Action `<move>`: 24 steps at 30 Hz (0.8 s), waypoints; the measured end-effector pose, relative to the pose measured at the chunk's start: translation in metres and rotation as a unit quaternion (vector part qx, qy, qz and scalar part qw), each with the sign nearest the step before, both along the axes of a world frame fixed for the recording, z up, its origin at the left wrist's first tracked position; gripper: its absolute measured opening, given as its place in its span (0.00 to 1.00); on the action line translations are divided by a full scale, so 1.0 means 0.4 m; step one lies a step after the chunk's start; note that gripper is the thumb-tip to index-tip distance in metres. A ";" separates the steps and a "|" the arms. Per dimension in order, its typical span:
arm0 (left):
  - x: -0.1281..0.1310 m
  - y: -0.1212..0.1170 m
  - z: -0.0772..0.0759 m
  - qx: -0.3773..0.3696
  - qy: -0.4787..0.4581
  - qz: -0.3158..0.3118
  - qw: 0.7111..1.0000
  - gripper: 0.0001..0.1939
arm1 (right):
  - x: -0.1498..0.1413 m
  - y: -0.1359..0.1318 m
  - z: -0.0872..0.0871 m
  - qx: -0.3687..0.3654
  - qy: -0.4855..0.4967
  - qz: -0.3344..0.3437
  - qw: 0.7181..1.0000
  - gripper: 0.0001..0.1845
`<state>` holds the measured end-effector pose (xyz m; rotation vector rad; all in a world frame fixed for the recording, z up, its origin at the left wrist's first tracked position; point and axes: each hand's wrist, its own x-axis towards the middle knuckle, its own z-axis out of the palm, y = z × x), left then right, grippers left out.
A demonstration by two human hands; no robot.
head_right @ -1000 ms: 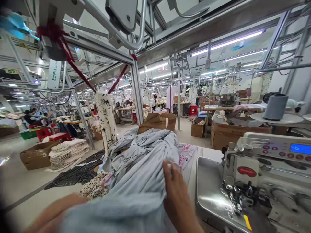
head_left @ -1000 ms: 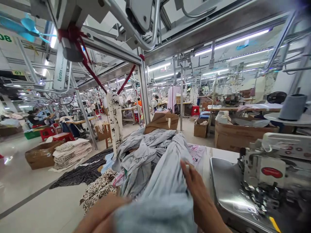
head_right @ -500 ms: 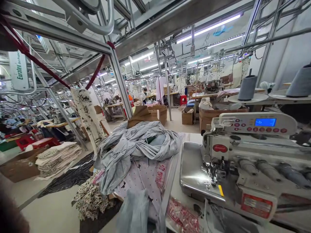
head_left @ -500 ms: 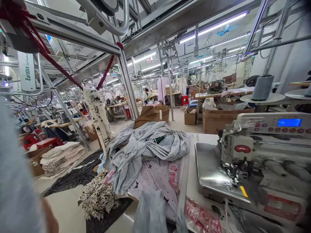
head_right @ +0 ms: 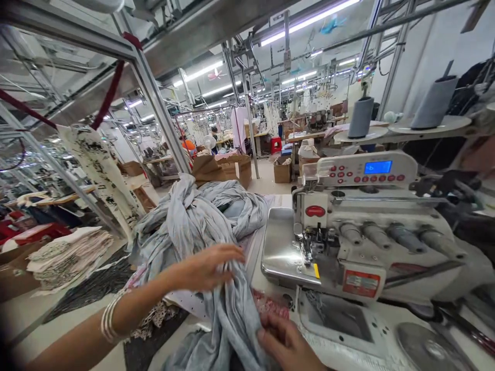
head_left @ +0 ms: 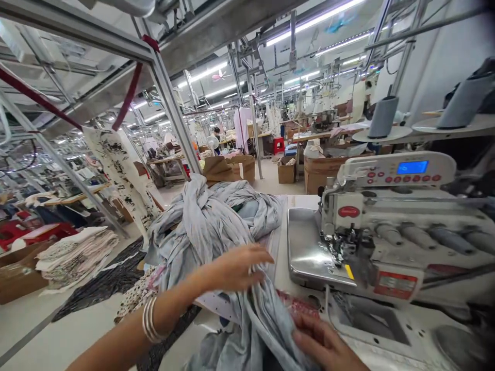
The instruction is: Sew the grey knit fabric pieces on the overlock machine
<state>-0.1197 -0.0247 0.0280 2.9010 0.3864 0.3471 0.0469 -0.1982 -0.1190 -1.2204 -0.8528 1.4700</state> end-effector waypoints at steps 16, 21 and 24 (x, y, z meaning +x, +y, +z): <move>0.049 -0.133 -0.161 0.135 -0.128 -0.091 0.978 0.12 | 0.199 -0.058 0.075 0.026 -0.164 -0.127 0.978 0.23; 0.070 -0.219 -0.295 0.197 -0.142 -0.190 0.951 0.03 | 0.231 -0.045 0.091 0.026 -0.171 -0.158 0.972 0.23; 0.114 -0.233 -0.317 0.231 -0.160 -0.165 0.946 0.08 | 0.230 -0.040 0.096 0.038 -0.159 -0.162 0.973 0.23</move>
